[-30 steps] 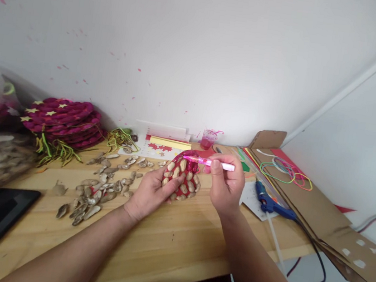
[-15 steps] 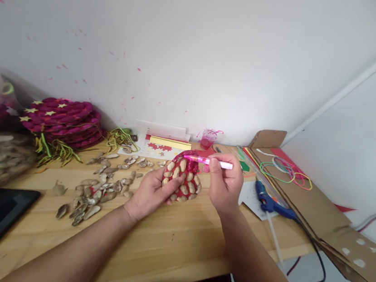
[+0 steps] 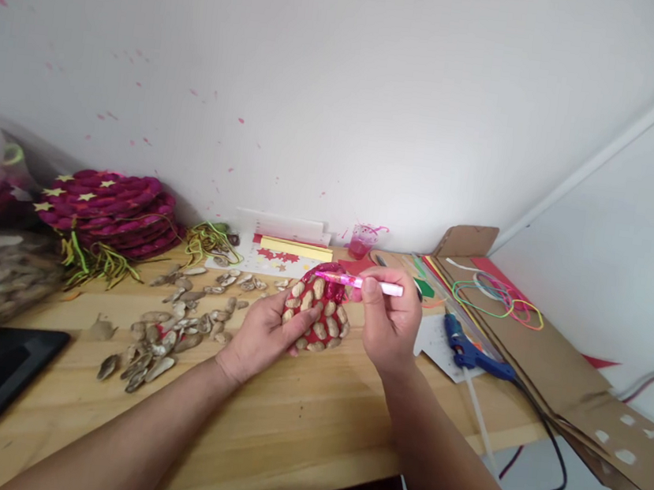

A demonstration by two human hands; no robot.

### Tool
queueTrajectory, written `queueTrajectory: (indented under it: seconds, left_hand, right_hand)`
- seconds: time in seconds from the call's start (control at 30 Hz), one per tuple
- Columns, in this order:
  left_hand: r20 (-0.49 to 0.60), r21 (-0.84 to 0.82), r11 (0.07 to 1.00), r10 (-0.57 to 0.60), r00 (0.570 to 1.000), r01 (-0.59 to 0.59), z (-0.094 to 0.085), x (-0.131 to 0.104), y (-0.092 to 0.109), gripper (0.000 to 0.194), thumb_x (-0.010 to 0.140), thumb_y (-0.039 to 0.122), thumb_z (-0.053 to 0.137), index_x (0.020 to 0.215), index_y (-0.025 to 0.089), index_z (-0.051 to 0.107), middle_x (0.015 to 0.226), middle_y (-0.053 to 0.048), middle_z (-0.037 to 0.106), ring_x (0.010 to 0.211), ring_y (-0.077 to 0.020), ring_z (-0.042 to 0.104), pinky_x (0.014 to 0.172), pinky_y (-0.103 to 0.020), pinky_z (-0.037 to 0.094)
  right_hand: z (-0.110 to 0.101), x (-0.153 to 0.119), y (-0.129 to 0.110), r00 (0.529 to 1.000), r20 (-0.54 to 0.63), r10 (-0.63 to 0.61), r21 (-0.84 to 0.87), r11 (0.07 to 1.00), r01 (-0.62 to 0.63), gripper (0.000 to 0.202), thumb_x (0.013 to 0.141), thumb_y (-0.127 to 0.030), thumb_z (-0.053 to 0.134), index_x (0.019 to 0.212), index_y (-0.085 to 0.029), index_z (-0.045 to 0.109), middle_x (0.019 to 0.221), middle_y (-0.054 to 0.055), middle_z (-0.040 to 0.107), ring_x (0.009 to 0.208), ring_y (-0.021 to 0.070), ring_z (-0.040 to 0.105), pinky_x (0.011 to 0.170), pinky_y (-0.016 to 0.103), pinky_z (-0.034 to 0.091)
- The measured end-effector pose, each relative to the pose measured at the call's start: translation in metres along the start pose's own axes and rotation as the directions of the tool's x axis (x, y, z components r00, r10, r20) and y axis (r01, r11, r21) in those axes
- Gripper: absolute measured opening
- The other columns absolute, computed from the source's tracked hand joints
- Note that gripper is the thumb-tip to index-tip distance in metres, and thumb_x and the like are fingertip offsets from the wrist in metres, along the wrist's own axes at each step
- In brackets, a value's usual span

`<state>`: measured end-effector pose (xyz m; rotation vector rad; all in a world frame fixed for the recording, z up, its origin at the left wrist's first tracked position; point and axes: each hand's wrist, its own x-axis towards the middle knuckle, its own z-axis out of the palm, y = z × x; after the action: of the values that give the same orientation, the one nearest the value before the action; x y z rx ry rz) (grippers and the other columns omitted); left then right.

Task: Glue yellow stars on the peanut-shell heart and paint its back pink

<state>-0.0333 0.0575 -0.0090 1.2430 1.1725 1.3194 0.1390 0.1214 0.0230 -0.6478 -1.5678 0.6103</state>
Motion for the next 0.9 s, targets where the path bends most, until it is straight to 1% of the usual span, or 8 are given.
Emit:
queueTrajectory:
  seconds: [0.07, 0.2, 0.33, 0.37, 0.5, 0.63, 0.8, 0.9]
  left_hand:
    - [0.004, -0.024, 0.999, -0.023, 1.0, 0.023, -0.0001, 0.0003, 0.0006, 0.038, 0.09, 0.054, 0.075, 0.093, 0.017, 0.067, 0.066, 0.0, 0.068, 0.048, -0.011, 0.057, 0.041, -0.02, 0.052]
    - [0.001, -0.073, 0.994, -0.075, 0.997, 0.075, -0.0007, -0.0003, 0.0029, 0.041, 0.087, 0.056, 0.077, 0.087, 0.017, 0.064, 0.062, 0.001, 0.066, 0.045, -0.0105, 0.058, 0.039, -0.019, 0.051]
    - [0.005, -0.082, 0.992, -0.093, 0.996, 0.093, -0.0009, -0.0013, 0.0053, 0.041, 0.086, 0.056, 0.077, 0.088, 0.018, 0.064, 0.059, 0.003, 0.065, 0.044, -0.0107, 0.058, 0.038, -0.019, 0.05]
    - [0.005, -0.078, 0.992, -0.097, 0.995, 0.097, -0.0009, -0.0014, 0.0056, 0.041, 0.086, 0.056, 0.078, 0.089, 0.018, 0.064, 0.059, 0.003, 0.065, 0.044, -0.0108, 0.058, 0.038, -0.019, 0.051]
    - [0.003, -0.062, 0.991, -0.115, 0.993, 0.115, -0.0013, -0.0007, 0.0055, 0.041, 0.086, 0.056, 0.077, 0.087, 0.018, 0.063, 0.059, 0.002, 0.067, 0.043, -0.0109, 0.059, 0.038, -0.019, 0.05]
    - [0.01, -0.067, 0.991, -0.119, 0.993, 0.119, -0.0016, -0.0007, 0.0054, 0.04, 0.086, 0.056, 0.077, 0.089, 0.018, 0.064, 0.059, 0.003, 0.066, 0.044, -0.0109, 0.059, 0.039, -0.018, 0.05]
    - [0.0, -0.06, 0.989, -0.136, 0.991, 0.136, -0.0013, -0.0017, 0.0065, 0.04, 0.085, 0.056, 0.077, 0.089, 0.018, 0.063, 0.061, 0.002, 0.068, 0.046, -0.0119, 0.062, 0.039, -0.019, 0.051]
    - [-0.001, -0.06, 0.989, -0.138, 0.99, 0.137, -0.0012, -0.002, 0.0068, 0.04, 0.085, 0.055, 0.078, 0.088, 0.019, 0.063, 0.059, 0.003, 0.067, 0.044, -0.0119, 0.061, 0.038, -0.019, 0.051]
  right_hand:
    - [-0.0006, 0.0004, 0.0003, 1.0, 0.022, 0.005, 0.0, 1.0, -0.005, 0.014, 0.104, -0.036, 0.062, 0.101, -0.023, 0.065, 0.087, 0.001, 0.068, 0.073, 0.0149, 0.064, 0.072, 0.032, 0.053]
    - [-0.0024, 0.0013, 0.001, 1.0, 0.008, 0.009, -0.024, 1.0, -0.009, 0.013, 0.104, -0.035, 0.062, 0.1, -0.023, 0.066, 0.082, 0.0, 0.067, 0.073, 0.0151, 0.064, 0.074, 0.032, 0.052]
    - [-0.0022, 0.0006, 0.0005, 0.995, 0.093, 0.019, 0.013, 1.0, -0.02, 0.013, 0.103, -0.036, 0.062, 0.1, -0.023, 0.065, 0.084, 0.001, 0.068, 0.073, 0.0155, 0.065, 0.073, 0.032, 0.053]
    - [-0.0019, 0.0005, 0.0004, 0.995, 0.099, 0.022, 0.012, 1.0, -0.023, 0.013, 0.103, -0.036, 0.063, 0.101, -0.023, 0.065, 0.084, 0.001, 0.068, 0.073, 0.0156, 0.065, 0.072, 0.032, 0.053]
    - [-0.0013, 0.0009, 0.0006, 0.999, 0.035, 0.022, -0.008, 1.0, -0.022, 0.013, 0.103, -0.036, 0.063, 0.101, -0.024, 0.065, 0.082, 0.0, 0.068, 0.071, 0.0155, 0.065, 0.069, 0.03, 0.052]
    - [-0.0011, -0.0002, 0.0018, 0.996, 0.092, 0.0, 0.003, 1.0, 0.0, 0.011, 0.103, -0.034, 0.063, 0.102, -0.024, 0.066, 0.087, 0.001, 0.07, 0.073, 0.0155, 0.067, 0.071, 0.032, 0.054]
    - [-0.0008, -0.0015, 0.0035, 0.999, 0.05, -0.007, -0.015, 1.0, 0.007, 0.01, 0.103, -0.033, 0.062, 0.103, -0.024, 0.065, 0.087, 0.001, 0.069, 0.074, 0.0159, 0.067, 0.075, 0.033, 0.055]
    - [-0.0007, -0.0019, 0.0042, 0.996, 0.09, -0.013, -0.013, 1.0, 0.014, 0.012, 0.103, -0.035, 0.062, 0.103, -0.023, 0.065, 0.093, 0.003, 0.07, 0.076, 0.0164, 0.068, 0.075, 0.034, 0.056]
